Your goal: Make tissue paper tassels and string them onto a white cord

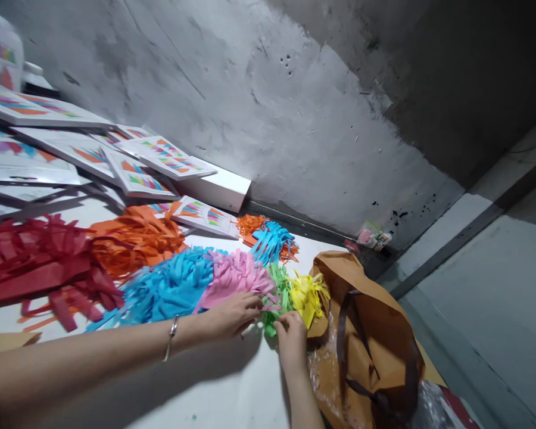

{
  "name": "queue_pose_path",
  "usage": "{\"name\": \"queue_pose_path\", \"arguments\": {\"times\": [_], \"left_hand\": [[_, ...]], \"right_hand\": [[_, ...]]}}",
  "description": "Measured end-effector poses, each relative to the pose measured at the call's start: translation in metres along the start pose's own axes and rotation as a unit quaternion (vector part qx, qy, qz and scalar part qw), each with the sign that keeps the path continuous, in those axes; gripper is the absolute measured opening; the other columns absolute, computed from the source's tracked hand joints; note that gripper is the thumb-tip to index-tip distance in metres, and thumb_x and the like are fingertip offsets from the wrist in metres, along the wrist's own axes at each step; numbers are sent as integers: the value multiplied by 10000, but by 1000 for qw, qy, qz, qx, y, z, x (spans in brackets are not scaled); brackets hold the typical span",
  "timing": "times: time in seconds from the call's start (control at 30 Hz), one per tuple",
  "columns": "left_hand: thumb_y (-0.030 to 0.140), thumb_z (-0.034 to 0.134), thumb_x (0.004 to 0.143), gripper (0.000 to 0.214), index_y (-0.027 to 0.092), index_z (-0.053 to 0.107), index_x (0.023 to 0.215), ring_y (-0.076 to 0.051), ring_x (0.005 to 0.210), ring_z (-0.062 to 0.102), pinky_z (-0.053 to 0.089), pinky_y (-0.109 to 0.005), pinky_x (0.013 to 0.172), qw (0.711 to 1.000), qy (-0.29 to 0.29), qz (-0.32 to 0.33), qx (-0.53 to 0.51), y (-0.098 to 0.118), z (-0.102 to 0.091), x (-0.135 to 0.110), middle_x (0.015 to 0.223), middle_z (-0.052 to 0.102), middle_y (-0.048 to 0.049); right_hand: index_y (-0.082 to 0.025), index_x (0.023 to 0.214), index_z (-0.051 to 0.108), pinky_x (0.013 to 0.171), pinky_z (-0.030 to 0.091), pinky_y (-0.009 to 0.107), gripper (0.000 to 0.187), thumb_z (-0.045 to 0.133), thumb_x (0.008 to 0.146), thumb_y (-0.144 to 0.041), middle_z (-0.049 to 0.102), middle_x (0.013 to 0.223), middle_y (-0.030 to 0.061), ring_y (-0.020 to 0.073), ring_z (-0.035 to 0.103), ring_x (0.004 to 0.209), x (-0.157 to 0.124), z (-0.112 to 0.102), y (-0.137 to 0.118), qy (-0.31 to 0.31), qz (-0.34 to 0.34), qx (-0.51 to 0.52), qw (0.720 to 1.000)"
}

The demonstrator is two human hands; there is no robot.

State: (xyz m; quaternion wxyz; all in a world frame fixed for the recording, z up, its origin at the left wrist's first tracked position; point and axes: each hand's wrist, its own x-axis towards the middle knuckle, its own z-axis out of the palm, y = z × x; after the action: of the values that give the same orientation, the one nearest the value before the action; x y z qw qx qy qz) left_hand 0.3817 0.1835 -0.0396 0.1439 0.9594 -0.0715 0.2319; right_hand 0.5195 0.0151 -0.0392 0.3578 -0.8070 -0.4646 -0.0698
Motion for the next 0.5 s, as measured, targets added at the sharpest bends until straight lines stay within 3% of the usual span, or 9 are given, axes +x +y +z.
{"name": "queue_pose_path", "arguments": {"times": [0.1, 0.2, 0.33, 0.5], "left_hand": [[108, 558, 939, 169, 196, 700, 963, -241, 1027, 626, 491, -355, 901, 999, -15, 12, -31, 14, 10, 15, 1082, 697, -93], [189, 581, 982, 107, 163, 685, 987, -224, 996, 653, 529, -398, 902, 998, -26, -18, -63, 20, 27, 30, 1050, 699, -68], [317, 640, 984, 178, 142, 673, 966, -175, 826, 676, 583, -361, 772, 990, -43, -70, -118, 13, 42, 40, 941, 696, -28], [335, 630, 994, 208, 133, 677, 996, -169, 787, 688, 597, -333, 721, 973, -53, -111, -194, -1, 38, 37, 915, 700, -18]], "right_hand": [[-208, 751, 661, 825, 537, 334, 182, 515, 836, -139, 652, 870, 61, 207, 657, 839, -5, -1, -3, 35, -9, 25, 999], [-203, 849, 678, 871, 532, 372, 215, 466, 880, -184, 652, 967, 103, 231, 662, 915, -10, 0, -7, 67, -19, 44, 997], [-192, 925, 680, 909, 522, 384, 247, 450, 924, -283, 647, 1049, 137, 251, 653, 1019, -12, 3, -6, 110, -13, 59, 992], [-180, 885, 650, 858, 534, 360, 236, 465, 912, -325, 646, 1032, 153, 251, 652, 997, -8, 9, -2, 164, 15, 71, 984]]}}
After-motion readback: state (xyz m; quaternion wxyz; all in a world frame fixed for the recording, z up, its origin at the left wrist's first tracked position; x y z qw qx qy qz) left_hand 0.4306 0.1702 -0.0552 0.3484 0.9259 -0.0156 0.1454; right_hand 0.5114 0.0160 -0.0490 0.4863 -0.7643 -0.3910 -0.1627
